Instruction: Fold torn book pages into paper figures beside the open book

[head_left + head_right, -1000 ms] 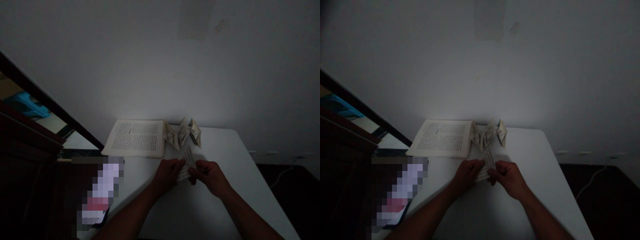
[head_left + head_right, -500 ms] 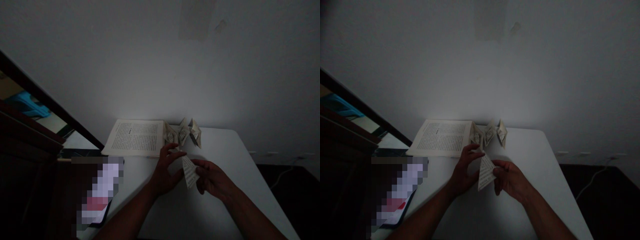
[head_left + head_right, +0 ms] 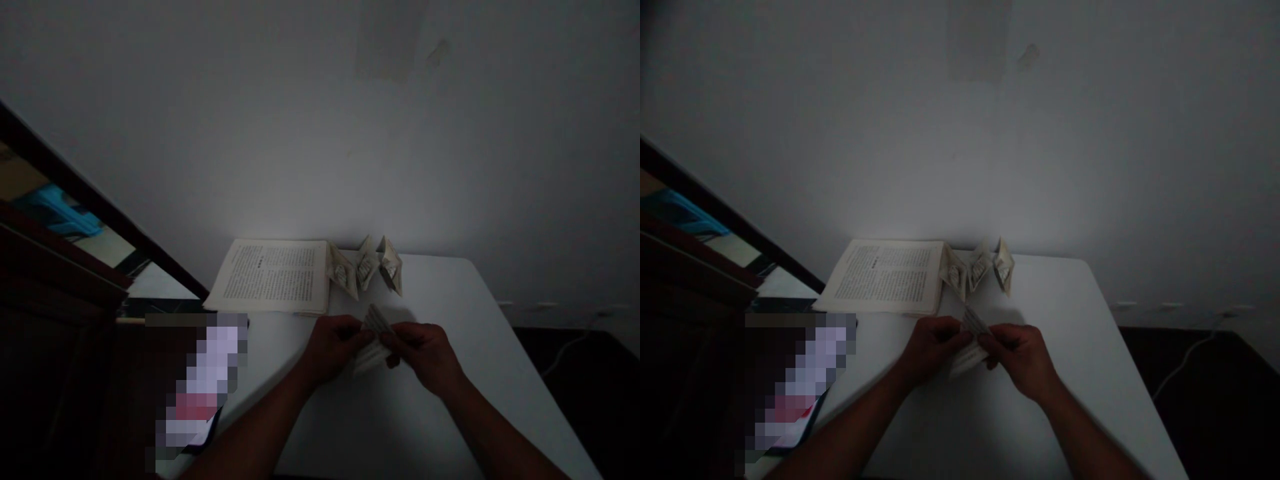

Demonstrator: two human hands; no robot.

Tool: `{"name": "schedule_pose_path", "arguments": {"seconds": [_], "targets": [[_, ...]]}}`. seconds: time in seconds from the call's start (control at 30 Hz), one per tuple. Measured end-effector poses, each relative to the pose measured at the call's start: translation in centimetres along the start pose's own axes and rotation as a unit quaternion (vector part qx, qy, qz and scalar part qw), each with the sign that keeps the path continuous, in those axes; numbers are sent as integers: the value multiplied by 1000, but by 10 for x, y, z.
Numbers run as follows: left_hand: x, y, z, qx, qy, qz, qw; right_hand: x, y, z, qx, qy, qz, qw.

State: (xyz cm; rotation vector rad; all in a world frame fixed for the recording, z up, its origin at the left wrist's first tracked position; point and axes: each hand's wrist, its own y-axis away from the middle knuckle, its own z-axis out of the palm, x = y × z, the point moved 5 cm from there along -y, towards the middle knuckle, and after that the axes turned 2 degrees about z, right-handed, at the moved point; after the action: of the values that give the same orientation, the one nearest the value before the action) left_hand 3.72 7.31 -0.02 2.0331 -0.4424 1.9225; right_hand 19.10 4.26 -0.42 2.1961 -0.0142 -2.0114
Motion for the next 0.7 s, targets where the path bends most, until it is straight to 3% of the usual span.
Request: {"name": "schedule_pose_path", "arguments": {"seconds": [0.27,0.4,0.7], "targets": [[-2,0,0,-25,23,6,999,4,-3,7,-64,-59,22,996],[-2,0,3,-31,-10,16,999,4,-3,7,-41,-56,13,998],[5,3,0,20,-90,35,995,9,-4,11,-72,-71,25,995]]}}
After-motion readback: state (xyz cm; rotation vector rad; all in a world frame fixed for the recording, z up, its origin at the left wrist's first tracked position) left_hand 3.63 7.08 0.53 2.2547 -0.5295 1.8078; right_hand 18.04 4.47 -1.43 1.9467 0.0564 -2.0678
